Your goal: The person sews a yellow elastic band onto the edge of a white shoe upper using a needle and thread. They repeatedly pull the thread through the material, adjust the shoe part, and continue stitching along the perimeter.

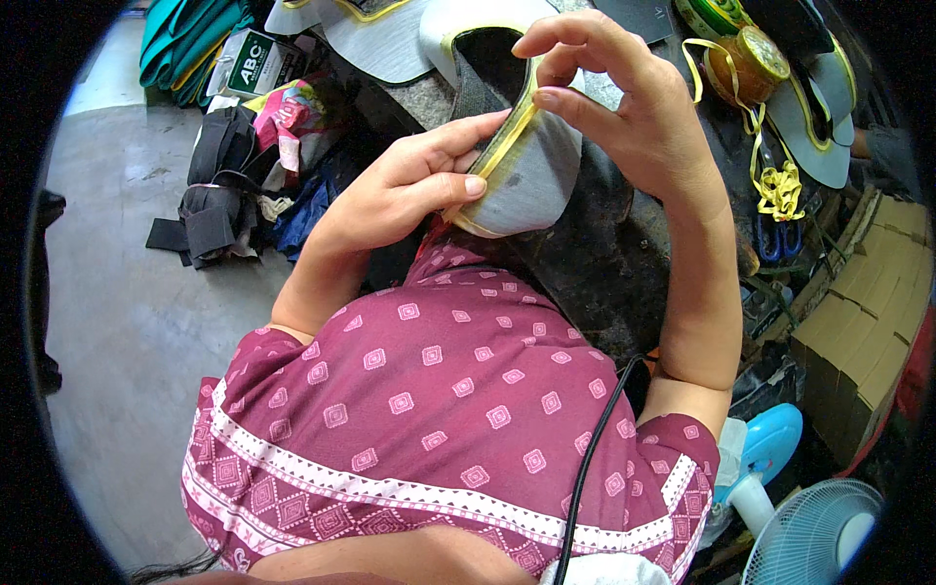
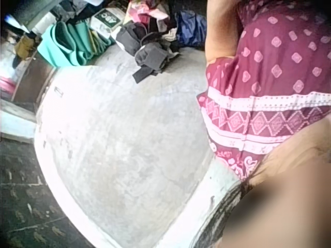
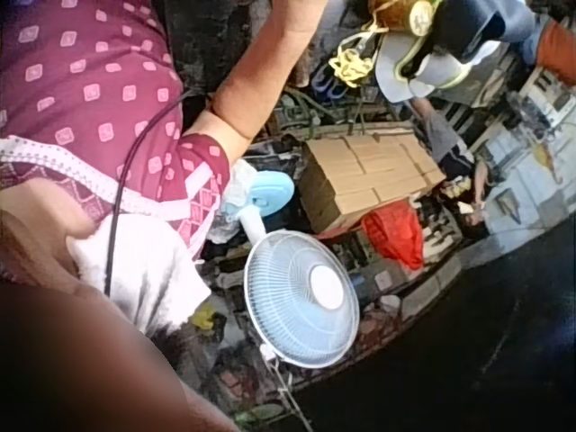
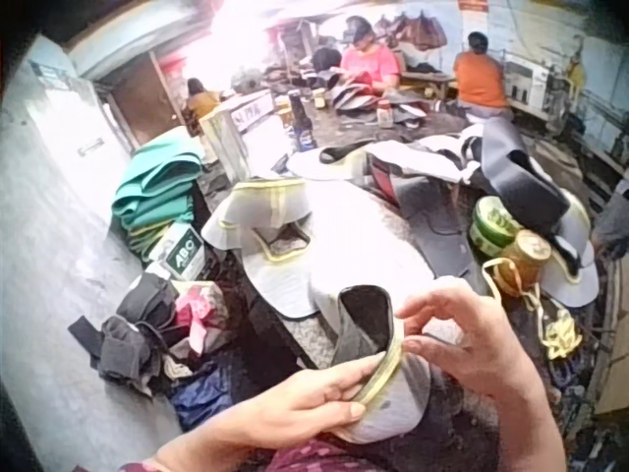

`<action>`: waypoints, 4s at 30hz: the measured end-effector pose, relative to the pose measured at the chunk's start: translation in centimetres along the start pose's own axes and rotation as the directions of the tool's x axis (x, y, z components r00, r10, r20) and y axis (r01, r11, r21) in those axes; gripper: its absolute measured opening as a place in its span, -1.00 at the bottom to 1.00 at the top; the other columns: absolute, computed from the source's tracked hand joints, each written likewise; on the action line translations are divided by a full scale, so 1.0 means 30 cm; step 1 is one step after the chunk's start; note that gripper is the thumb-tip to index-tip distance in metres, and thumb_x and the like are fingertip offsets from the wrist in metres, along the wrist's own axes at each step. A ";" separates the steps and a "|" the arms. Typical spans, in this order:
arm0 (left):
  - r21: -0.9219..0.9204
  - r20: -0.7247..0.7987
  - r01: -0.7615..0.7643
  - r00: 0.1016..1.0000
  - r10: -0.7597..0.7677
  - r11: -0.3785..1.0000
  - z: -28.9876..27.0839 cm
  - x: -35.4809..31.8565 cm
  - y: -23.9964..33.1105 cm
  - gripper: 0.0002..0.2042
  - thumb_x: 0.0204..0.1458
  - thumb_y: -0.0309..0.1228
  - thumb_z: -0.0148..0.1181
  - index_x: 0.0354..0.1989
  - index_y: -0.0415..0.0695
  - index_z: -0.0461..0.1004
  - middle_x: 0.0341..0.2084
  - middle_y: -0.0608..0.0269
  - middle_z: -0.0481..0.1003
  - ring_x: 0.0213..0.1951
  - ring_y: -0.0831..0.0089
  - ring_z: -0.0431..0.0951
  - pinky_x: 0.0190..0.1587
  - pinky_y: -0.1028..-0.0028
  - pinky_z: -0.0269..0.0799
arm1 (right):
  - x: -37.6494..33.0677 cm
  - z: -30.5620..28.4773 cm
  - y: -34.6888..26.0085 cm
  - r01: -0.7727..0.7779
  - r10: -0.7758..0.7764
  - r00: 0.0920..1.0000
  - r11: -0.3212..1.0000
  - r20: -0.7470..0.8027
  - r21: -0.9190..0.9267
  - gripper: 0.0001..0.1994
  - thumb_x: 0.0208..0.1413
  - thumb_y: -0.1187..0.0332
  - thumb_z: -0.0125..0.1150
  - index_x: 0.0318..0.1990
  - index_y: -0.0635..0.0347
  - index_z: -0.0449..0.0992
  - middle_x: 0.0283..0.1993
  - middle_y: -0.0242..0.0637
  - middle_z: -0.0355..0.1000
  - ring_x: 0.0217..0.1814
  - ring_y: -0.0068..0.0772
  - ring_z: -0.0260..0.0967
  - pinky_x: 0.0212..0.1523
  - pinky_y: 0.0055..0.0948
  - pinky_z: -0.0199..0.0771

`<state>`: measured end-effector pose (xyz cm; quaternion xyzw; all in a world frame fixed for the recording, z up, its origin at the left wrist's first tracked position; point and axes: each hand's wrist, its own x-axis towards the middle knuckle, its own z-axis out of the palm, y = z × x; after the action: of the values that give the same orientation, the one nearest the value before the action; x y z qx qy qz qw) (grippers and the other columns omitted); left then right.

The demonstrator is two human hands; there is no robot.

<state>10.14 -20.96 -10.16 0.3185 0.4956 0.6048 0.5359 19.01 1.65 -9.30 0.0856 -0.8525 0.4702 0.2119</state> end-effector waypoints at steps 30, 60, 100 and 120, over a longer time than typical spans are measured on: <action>-0.041 -0.161 0.090 0.982 -0.096 0.995 0.011 -0.016 0.001 -0.46 0.18 -0.44 0.18 0.31 -0.36 0.21 -0.36 0.42 0.51 -0.35 0.78 0.42 -0.30 0.71 0.33 | 0.016 0.020 0.032 -0.126 0.110 0.979 0.988 0.170 0.084 -0.66 0.01 0.60 0.19 -0.01 0.19 0.48 -0.36 -0.43 0.42 -0.28 -0.63 0.37 -0.17 -0.57 0.42; 0.997 0.063 -0.078 0.874 0.482 0.011 0.019 0.084 0.227 -0.83 0.09 -0.49 0.12 -0.14 -0.20 0.40 -0.45 -0.06 0.51 -0.36 -0.02 0.54 -0.32 0.27 0.45 | 0.007 -0.015 -0.093 -0.008 -0.023 0.983 0.986 -0.184 -0.166 -0.65 -0.07 0.46 0.41 -0.08 -0.02 0.56 -0.40 -0.55 0.53 -0.39 -0.63 0.47 -0.02 -0.47 0.20; 0.626 -0.136 -0.031 0.979 0.149 0.779 -0.029 0.141 0.099 -0.79 0.18 -0.31 0.18 -0.29 -0.24 0.51 -0.51 0.45 0.41 -0.44 0.68 0.36 -0.37 0.56 0.30 | 0.009 0.027 0.001 0.020 -0.038 0.992 0.989 -0.120 -0.146 -0.57 -0.11 0.61 0.34 -0.03 0.07 0.47 -0.33 -0.46 0.47 -0.29 -0.56 0.48 0.01 -0.46 0.34; 0.992 0.011 -0.088 0.785 0.620 0.093 -0.041 0.135 0.105 -0.83 -0.15 -0.41 0.27 -0.35 -0.17 0.61 -0.45 0.19 0.55 -0.23 0.22 0.50 -0.07 0.29 0.37 | 0.007 -0.002 -0.006 -0.165 0.171 0.982 0.983 -0.083 0.080 -0.70 0.05 0.63 0.27 -0.07 0.22 0.39 -0.25 -0.37 0.47 -0.15 -0.53 0.45 -0.06 -0.53 0.43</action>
<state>7.05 -17.17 -8.17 0.5558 0.7635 0.3199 -0.0764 18.90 1.63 -9.04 -0.0002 -0.8287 0.5203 0.2060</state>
